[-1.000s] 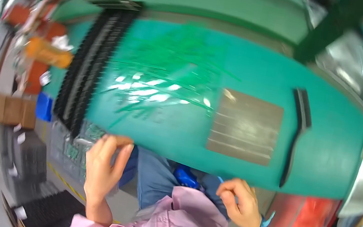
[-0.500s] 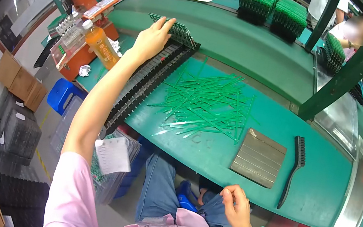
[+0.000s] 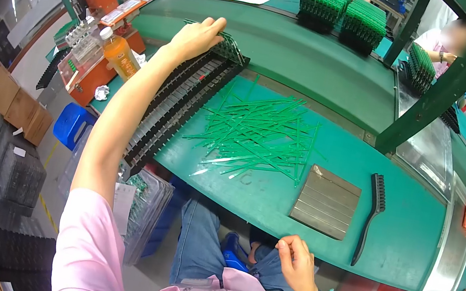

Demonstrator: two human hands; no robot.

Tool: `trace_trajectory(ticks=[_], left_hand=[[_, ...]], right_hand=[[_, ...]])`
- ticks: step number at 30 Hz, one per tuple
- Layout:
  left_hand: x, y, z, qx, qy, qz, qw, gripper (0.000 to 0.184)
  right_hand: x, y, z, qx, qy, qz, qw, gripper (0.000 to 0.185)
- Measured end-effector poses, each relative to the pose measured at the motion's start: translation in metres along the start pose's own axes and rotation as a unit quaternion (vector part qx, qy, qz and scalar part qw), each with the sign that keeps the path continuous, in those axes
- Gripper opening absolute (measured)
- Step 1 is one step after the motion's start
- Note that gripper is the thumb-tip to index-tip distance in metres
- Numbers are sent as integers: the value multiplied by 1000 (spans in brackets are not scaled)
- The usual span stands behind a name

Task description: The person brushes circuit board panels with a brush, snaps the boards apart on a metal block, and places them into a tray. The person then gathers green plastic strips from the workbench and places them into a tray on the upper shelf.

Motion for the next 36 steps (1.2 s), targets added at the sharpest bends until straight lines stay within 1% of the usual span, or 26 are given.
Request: trace_trajectory(ticks=[1,7,11,16,22,26,27,29,31,32,33,34,36], left_hand=[[0,0,1,-7,9,13,1000,23],[-10,4,2,1,53,18,998,20],[-13,-6,9,-5,-9,82,997,19],[-11,-18,-4,-38,-70,47,996,18],[1,-17,-48,-28,-103,73,992,18],[26,3,-94,32,-70,142,987,16],[32,9,-105,31,-71,139,987,16],[52,19,-119,-37,9,144,989,18],[79,25,-125,-109,97,151,978,21],[92,28,-127,-115,104,150,977,21],[104,32,-119,-189,149,136,961,23],[120,39,-112,-265,195,123,936,24],[150,59,-95,-411,286,96,860,28]], right_hand=[[0,0,0,4,3,-5,1000,11],[-7,-2,-2,-3,8,-11,1000,11],[-7,-3,-3,-7,22,-4,1000,10],[-3,-2,-1,0,12,-11,1000,10],[-5,-4,-2,1,4,3,1000,10],[-1,-3,1,-30,9,22,999,9],[-4,-2,1,-33,8,20,999,9],[-9,-4,-1,-34,-92,37,995,12],[-14,-3,-2,-33,-191,65,979,17],[-22,-2,-1,-42,-225,44,972,24],[-30,-5,0,-53,-258,24,964,31],[-37,-5,1,-58,-257,36,964,31],[-58,-4,-3,-39,-333,1,942,35]])
Point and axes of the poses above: each hand's wrist, its own y-axis away from the middle knuckle, its own z-axis out of the palm, x = y × z, the point moved 6 cm from there along -y, towards the middle knuckle, and after that the axes turned 10 degrees about y, right-handed, at the moved point
